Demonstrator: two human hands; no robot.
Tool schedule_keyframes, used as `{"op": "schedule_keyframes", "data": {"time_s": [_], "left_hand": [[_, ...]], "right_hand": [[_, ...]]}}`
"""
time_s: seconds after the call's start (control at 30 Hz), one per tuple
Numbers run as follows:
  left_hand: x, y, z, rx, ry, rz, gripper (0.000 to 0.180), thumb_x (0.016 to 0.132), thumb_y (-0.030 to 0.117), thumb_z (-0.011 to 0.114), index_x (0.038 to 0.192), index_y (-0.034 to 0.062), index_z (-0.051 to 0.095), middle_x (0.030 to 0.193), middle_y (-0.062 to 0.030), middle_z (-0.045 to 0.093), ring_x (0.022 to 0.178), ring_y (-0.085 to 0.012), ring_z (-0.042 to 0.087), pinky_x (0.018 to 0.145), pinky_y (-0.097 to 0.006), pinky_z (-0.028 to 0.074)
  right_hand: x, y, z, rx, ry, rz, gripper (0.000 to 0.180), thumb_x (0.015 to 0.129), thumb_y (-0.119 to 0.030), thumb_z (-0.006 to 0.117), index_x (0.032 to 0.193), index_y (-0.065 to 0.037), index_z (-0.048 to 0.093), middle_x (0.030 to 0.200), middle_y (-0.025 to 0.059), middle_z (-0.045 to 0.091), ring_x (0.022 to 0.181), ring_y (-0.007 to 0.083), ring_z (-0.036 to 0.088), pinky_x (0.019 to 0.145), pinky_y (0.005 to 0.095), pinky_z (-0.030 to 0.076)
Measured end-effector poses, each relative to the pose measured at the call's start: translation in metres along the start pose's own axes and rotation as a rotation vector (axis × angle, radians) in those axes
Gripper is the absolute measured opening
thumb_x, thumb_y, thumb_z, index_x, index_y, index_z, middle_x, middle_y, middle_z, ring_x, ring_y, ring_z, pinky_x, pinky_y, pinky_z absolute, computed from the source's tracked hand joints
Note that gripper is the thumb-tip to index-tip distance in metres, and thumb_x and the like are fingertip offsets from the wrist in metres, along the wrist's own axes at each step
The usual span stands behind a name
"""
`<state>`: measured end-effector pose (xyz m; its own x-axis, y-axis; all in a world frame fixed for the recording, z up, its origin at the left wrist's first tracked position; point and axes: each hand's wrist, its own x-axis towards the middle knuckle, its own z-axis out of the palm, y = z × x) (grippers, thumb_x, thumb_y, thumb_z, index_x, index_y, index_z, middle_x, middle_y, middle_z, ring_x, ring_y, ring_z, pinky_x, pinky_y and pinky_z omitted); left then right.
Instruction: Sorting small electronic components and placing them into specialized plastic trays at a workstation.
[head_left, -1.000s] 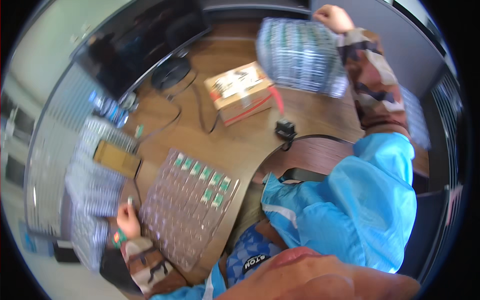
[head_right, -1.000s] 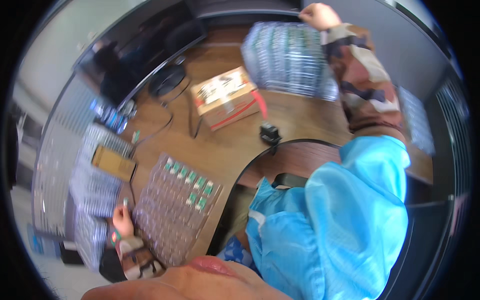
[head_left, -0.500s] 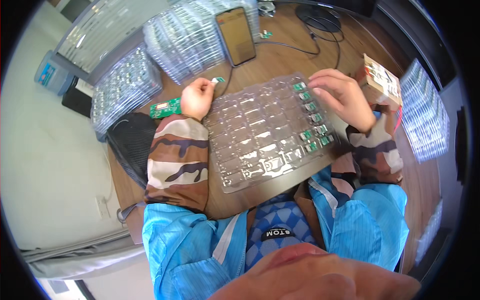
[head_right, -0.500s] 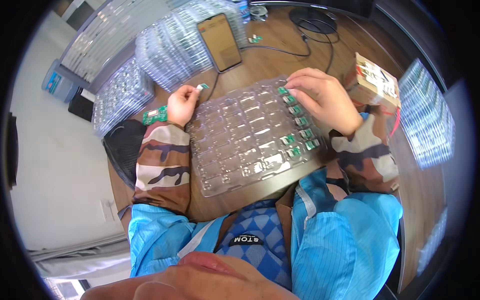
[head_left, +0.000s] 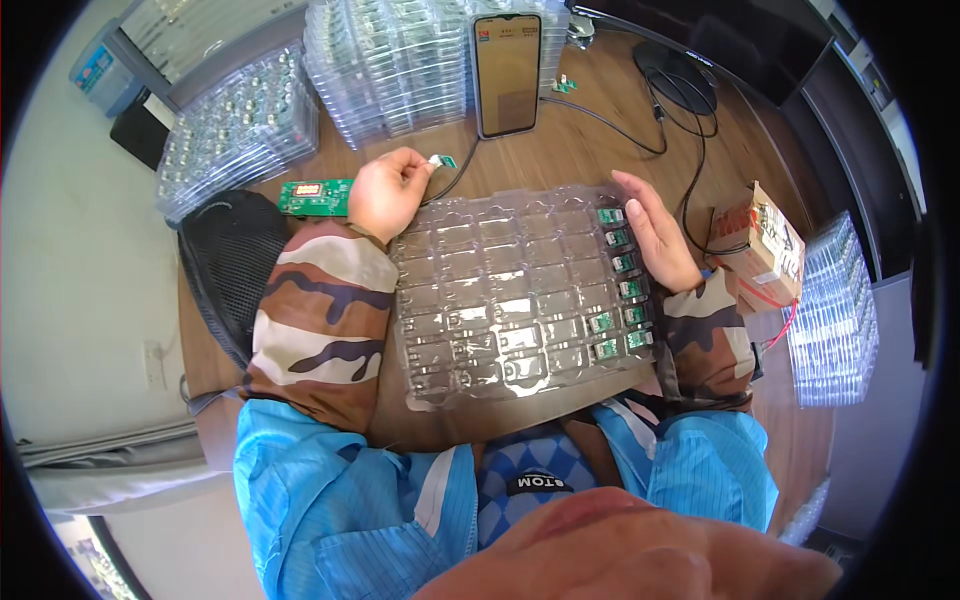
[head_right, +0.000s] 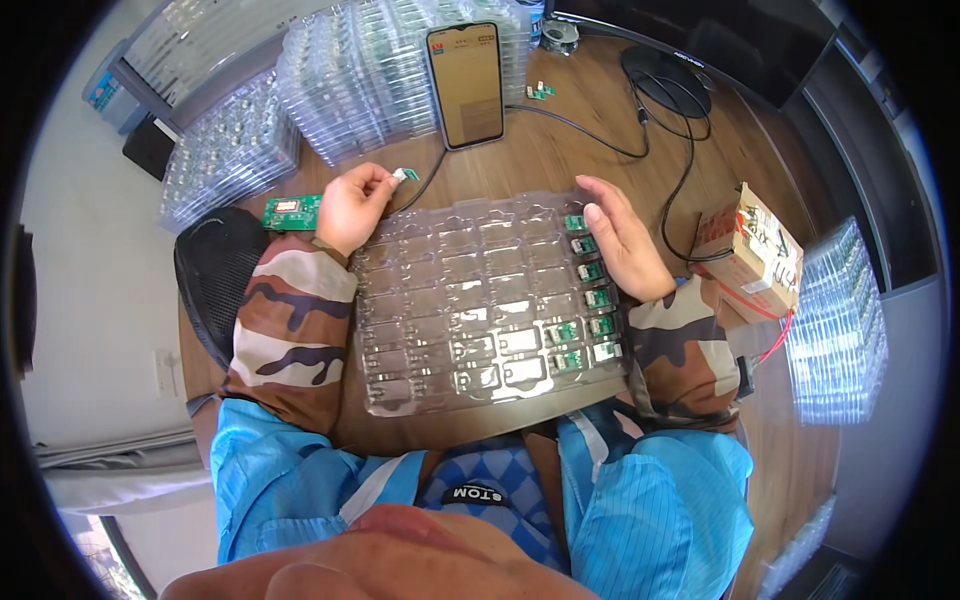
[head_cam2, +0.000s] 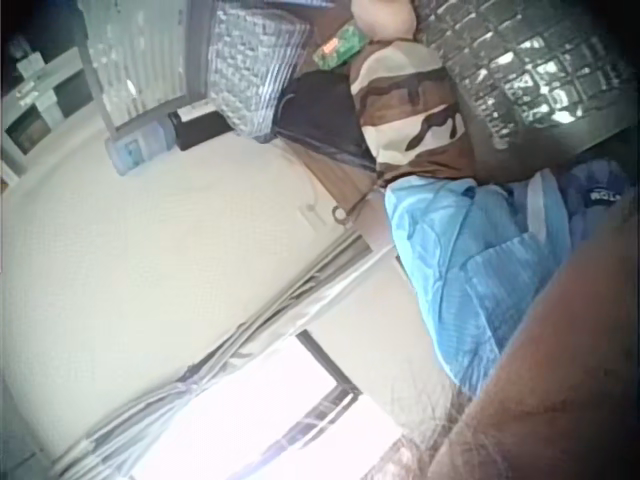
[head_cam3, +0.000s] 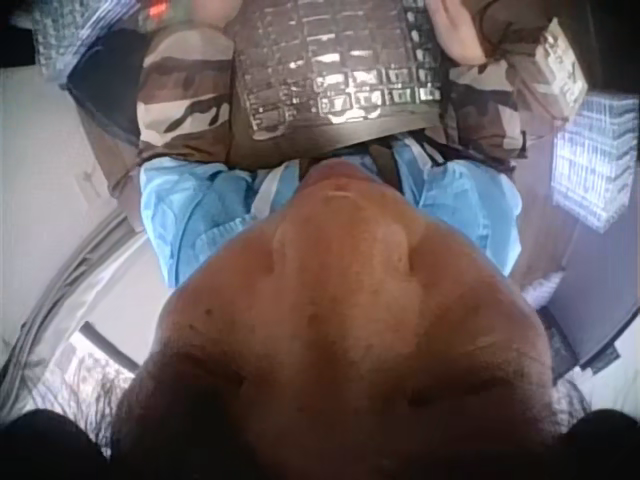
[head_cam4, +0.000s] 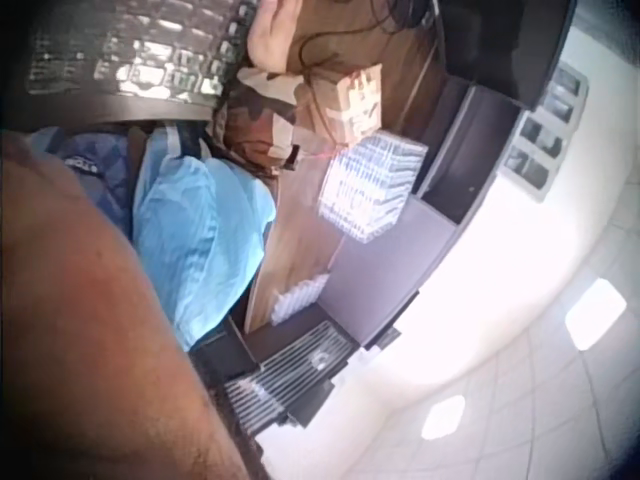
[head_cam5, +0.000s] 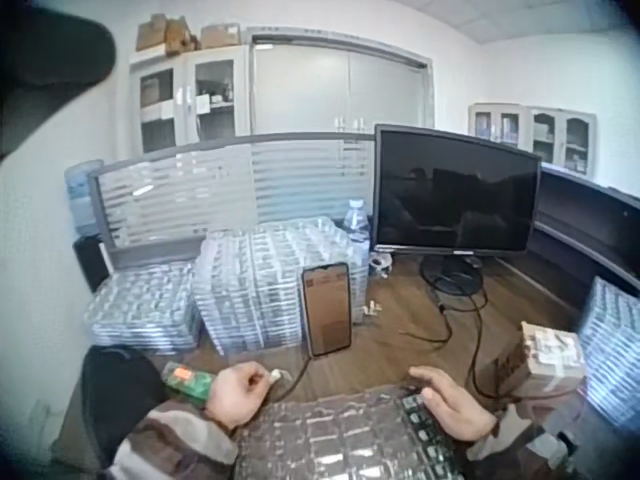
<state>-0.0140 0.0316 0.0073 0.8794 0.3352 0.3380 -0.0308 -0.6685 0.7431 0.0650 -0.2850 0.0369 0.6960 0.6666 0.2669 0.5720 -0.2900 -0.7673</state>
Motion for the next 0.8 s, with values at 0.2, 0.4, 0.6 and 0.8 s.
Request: {"op": "schedule_keyframes", "data": {"time_s": [0.2,0.4,0.6,0.8], "left_hand": [[0.001,0.001,0.001,-0.015,-0.038,-0.035,0.016,0.076,0.019,0.061,0.076,0.0027,0.06,0.064,-0.0105,0.059,0.054,-0.021,0.055,0.051,-0.031,0.041],[0.002,-0.002,-0.003,-0.012,-0.049,-0.031,0.017,0.077,0.019,0.061,0.076,0.0024,0.06,0.064,-0.0109,0.059,0.056,-0.0213,0.055,0.053,-0.031,0.042],[0.002,0.0,-0.004,0.006,-0.045,-0.037,0.017,0.076,0.019,0.061,0.075,0.0026,0.06,0.066,-0.0109,0.059,0.057,-0.0217,0.056,0.053,-0.031,0.042],[0.002,-0.002,-0.005,0.015,-0.049,-0.029,0.016,0.076,0.019,0.061,0.075,0.0026,0.06,0.066,-0.011,0.059,0.056,-0.0217,0.056,0.053,-0.031,0.042]], "right_hand": [[-0.003,-0.001,0.001,-0.134,-0.018,-0.033,0.038,0.092,-0.027,0.039,0.12,-0.001,0.04,0.126,0.0186,0.037,0.117,0.031,0.037,0.097,0.0336,0.029],[-0.005,-0.001,0.005,-0.222,0.04,0.018,0.04,0.091,-0.027,0.041,0.121,-0.001,0.039,0.124,0.0195,0.037,0.115,0.0332,0.038,0.097,0.0352,0.03],[-0.008,-0.009,0.007,-0.292,0.021,0.032,0.042,0.089,-0.026,0.045,0.121,0.0,0.038,0.122,0.0196,0.039,0.113,0.0336,0.037,0.096,0.0366,0.03],[-0.009,-0.011,0.006,-0.346,-0.024,0.024,0.046,0.088,-0.027,0.047,0.124,0.0,0.035,0.126,0.0204,0.036,0.117,0.0342,0.033,0.098,0.0375,0.028]]}}
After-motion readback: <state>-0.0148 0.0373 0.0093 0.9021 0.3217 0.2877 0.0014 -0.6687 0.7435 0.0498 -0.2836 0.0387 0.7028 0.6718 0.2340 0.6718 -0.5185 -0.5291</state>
